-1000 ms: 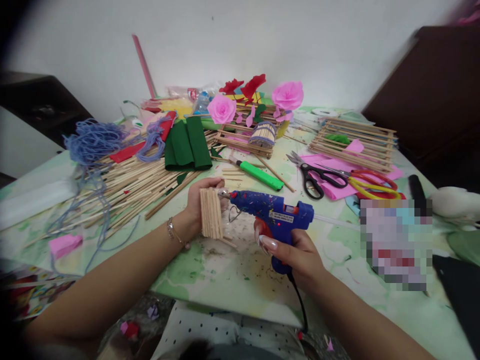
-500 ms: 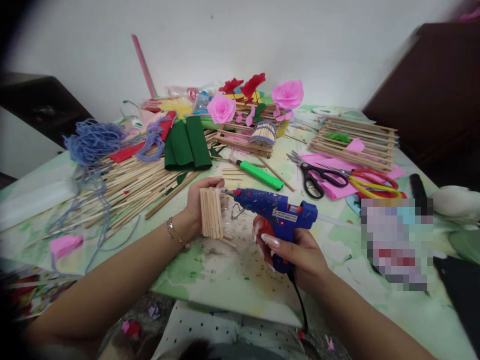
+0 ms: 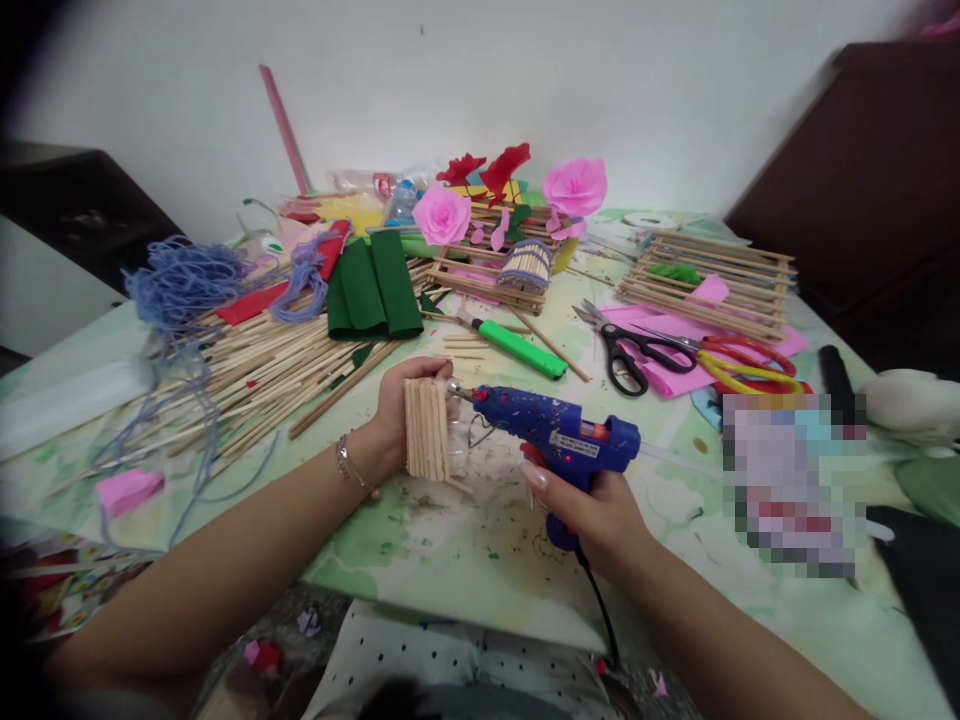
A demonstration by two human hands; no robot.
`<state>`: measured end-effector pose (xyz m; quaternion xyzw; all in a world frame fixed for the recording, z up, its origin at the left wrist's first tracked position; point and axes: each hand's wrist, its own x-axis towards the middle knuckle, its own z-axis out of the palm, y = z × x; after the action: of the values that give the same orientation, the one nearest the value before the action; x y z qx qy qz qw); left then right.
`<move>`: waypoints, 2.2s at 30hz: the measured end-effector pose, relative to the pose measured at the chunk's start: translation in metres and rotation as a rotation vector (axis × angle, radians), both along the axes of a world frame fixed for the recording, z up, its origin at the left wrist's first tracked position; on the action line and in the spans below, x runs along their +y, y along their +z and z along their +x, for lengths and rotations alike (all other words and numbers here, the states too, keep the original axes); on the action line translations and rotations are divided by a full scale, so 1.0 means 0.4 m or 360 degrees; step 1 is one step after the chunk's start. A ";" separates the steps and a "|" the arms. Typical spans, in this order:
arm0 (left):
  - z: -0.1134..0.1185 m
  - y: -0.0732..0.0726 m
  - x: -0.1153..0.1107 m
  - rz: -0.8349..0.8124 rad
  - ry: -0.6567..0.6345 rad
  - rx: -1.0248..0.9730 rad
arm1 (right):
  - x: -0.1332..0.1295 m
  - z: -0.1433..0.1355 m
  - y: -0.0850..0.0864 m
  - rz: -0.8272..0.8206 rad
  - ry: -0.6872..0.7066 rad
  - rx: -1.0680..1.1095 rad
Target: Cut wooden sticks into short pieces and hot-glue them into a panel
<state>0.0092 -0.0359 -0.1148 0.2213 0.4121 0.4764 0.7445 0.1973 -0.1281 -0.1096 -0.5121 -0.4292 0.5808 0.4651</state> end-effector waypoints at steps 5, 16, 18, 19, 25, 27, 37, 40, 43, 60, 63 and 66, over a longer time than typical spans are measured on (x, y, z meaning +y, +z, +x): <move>0.001 0.002 -0.001 0.0010 -0.0001 0.0028 | 0.002 -0.005 0.001 0.0048 -0.0048 -0.0127; 0.003 -0.009 -0.001 0.0041 -0.0048 0.0027 | 0.001 -0.014 0.005 -0.0038 -0.0117 -0.0230; 0.003 -0.009 -0.001 0.0033 -0.0055 0.0020 | 0.001 -0.015 0.004 -0.0054 -0.0121 -0.0217; 0.003 -0.008 -0.002 0.0024 -0.0057 0.0017 | 0.001 -0.015 0.004 -0.0058 -0.0126 -0.0215; 0.004 0.000 -0.005 -0.0035 -0.0077 0.0006 | 0.001 -0.016 -0.001 -0.0074 -0.0116 -0.0202; 0.005 0.002 -0.005 -0.0058 -0.0085 0.0003 | 0.001 -0.016 -0.002 -0.0073 -0.0120 -0.0191; 0.006 0.001 -0.005 -0.0066 -0.0091 -0.0063 | 0.004 -0.019 -0.012 -0.0002 -0.0155 -0.0230; 0.006 0.006 -0.005 -0.0080 -0.0077 -0.0045 | 0.004 -0.019 -0.016 -0.0001 -0.0174 -0.0232; 0.006 0.012 -0.006 -0.0119 -0.0073 -0.0014 | 0.004 -0.020 -0.017 -0.0005 -0.0178 -0.0224; 0.006 0.008 -0.004 -0.0081 -0.0052 -0.0052 | 0.005 -0.018 -0.022 -0.0015 -0.0094 -0.0219; 0.005 0.010 -0.005 -0.0099 -0.0036 -0.0048 | 0.005 -0.018 -0.023 -0.0007 -0.0085 -0.0223; 0.004 0.008 -0.003 -0.0100 -0.0033 -0.0061 | 0.004 -0.017 -0.022 -0.0009 -0.0089 -0.0228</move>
<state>0.0106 -0.0371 -0.1115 0.1930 0.4102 0.4596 0.7637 0.1904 -0.1266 -0.1182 -0.5654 -0.4452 0.5308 0.4477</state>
